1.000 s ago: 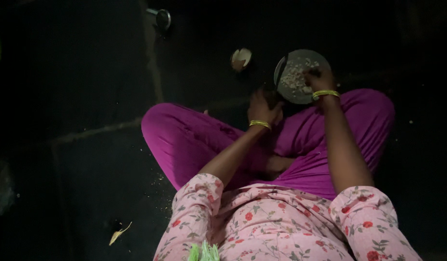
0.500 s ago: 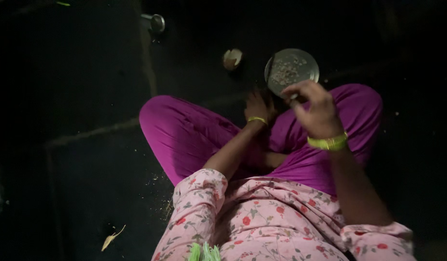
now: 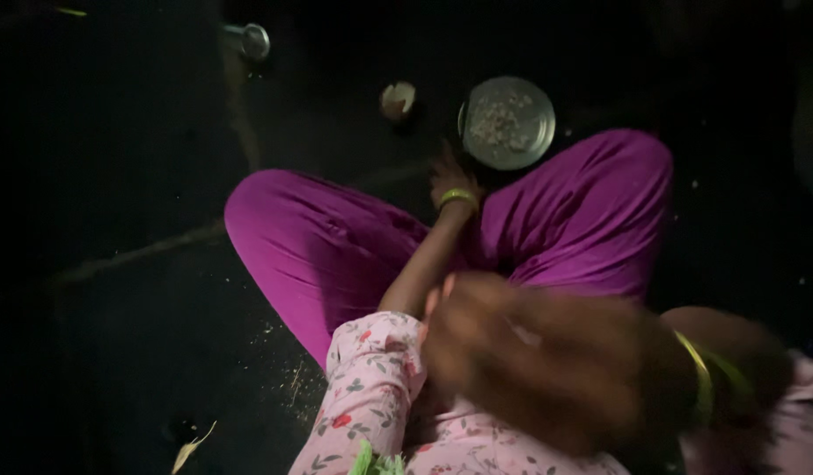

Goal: The person sits on the floor and uses a knife to scrape coconut meat from a broken coconut shell. The person holds the shell in one hand and uses the knife in the other to remove the white meat, placing the pieces onto a metal plate.

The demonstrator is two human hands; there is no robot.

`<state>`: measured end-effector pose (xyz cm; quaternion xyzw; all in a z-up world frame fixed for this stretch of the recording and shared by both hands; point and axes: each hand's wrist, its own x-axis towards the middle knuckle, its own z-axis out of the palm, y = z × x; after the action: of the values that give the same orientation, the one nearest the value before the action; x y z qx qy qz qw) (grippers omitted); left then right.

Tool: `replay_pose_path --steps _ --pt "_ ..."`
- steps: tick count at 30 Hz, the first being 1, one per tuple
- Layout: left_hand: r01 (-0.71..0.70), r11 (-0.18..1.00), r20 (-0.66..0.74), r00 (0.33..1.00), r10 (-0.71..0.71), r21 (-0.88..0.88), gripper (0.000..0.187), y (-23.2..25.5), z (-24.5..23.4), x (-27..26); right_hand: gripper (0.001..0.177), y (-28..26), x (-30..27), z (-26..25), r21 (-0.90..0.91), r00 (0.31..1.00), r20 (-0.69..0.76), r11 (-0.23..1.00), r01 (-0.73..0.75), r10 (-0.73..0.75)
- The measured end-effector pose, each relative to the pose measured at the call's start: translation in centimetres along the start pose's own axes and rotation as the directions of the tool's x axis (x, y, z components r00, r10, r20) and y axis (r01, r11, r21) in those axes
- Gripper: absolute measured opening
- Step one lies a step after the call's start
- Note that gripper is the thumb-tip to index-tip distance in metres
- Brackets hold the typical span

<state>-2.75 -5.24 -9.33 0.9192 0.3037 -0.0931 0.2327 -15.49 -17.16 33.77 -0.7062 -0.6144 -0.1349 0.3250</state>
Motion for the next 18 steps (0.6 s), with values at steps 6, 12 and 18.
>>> replay_pose_path --steps 6,12,18 --pt "0.016 0.992 0.188 0.982 0.008 -0.128 0.117 -2.0 -3.5 -1.6 0.011 8.3 0.1 3.8 0.021 0.914 -0.209 0.936 -0.352 0.348" --pt "-0.092 0.974 0.224 0.965 0.139 -0.207 0.101 -4.0 -2.4 0.9 0.017 23.1 -4.4 12.0 0.51 0.515 -0.126 0.501 -0.699 0.848" --pt "-0.355 0.81 -0.213 0.934 0.287 -0.467 0.089 -4.8 -5.5 3.1 0.026 28.4 -8.7 18.4 0.654 0.32 0.048 0.213 -0.726 0.946"
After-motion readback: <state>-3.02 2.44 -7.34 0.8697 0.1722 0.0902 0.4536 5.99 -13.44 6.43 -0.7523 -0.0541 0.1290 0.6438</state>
